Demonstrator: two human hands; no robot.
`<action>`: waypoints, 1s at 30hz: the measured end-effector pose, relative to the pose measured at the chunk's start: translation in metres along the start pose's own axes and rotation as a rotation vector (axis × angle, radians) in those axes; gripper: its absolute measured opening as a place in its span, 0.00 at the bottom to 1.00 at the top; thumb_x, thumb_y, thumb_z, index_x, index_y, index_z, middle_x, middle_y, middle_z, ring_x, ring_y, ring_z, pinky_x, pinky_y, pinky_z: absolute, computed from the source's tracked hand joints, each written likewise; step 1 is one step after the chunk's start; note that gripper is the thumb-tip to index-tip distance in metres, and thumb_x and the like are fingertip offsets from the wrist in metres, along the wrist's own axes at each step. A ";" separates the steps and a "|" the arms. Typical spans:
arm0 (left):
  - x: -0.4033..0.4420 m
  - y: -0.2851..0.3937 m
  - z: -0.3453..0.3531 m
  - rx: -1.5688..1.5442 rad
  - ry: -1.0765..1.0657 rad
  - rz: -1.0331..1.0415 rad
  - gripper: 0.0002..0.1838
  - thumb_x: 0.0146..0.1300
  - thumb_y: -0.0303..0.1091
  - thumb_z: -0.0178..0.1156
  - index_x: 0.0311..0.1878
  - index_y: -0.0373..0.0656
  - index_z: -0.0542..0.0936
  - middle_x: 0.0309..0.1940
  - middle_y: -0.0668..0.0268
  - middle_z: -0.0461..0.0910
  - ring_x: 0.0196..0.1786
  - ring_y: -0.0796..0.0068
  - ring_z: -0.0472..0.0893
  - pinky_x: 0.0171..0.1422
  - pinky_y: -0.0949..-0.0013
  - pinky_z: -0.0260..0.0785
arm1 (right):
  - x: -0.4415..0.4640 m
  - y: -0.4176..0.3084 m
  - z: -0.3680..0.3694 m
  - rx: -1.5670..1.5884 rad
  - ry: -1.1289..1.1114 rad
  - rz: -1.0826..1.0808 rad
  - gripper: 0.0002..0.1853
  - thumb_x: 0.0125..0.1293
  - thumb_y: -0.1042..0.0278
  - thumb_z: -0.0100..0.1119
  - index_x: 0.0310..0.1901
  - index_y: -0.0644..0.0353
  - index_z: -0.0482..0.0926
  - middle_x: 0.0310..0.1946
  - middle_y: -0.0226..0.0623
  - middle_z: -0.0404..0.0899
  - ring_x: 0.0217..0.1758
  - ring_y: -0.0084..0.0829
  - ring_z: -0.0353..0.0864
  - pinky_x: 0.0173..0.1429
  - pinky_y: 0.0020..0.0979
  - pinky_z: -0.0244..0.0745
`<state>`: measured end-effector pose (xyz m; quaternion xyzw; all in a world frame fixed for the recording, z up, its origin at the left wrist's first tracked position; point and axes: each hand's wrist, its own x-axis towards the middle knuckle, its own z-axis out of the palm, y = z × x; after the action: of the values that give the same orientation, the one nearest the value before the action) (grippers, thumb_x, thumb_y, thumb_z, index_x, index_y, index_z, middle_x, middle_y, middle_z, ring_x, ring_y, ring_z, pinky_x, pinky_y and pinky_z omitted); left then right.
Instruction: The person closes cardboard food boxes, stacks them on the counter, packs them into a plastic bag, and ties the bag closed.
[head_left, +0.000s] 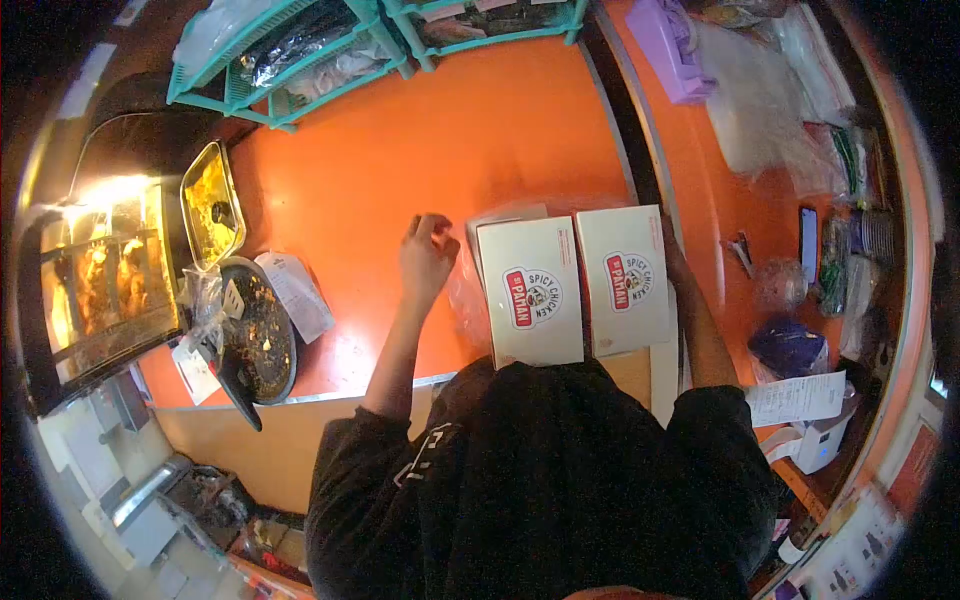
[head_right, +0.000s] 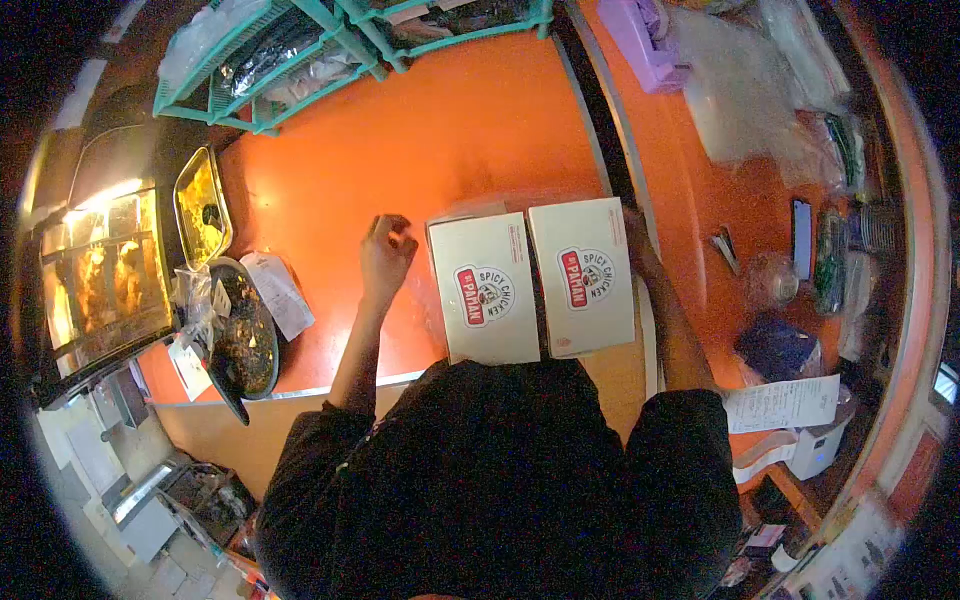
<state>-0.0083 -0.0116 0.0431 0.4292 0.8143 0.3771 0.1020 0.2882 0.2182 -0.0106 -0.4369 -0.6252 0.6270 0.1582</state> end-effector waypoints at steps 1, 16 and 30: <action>-0.006 0.003 -0.001 0.030 0.007 -0.026 0.11 0.39 0.26 0.60 0.29 0.41 0.72 0.24 0.61 0.72 0.22 0.67 0.75 0.24 0.69 0.66 | -0.009 -0.002 0.004 0.275 0.015 0.193 0.19 0.62 0.54 0.45 0.45 0.61 0.71 0.36 0.36 0.76 0.38 0.28 0.74 0.43 0.28 0.70; -0.049 0.036 -0.005 -0.588 -0.167 -0.319 0.07 0.52 0.28 0.53 0.33 0.37 0.68 0.17 0.65 0.71 0.18 0.78 0.71 0.20 0.74 0.62 | -0.015 0.043 -0.020 0.201 -0.065 0.013 0.21 0.65 0.54 0.36 0.44 0.64 0.70 0.36 0.37 0.75 0.38 0.31 0.73 0.41 0.31 0.68; -0.107 0.076 -0.015 -0.165 -0.109 -0.206 0.20 0.49 0.39 0.63 0.38 0.38 0.67 0.29 0.61 0.70 0.34 0.74 0.71 0.36 0.71 0.65 | -0.041 -0.003 0.004 0.361 -0.061 -0.033 0.09 0.58 0.68 0.46 0.38 0.63 0.70 0.31 0.49 0.74 0.33 0.48 0.75 0.35 0.41 0.69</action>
<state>0.0975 -0.0760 0.0899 0.3531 0.8136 0.4067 0.2192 0.3075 0.1853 0.0062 -0.3720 -0.5142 0.7392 0.2255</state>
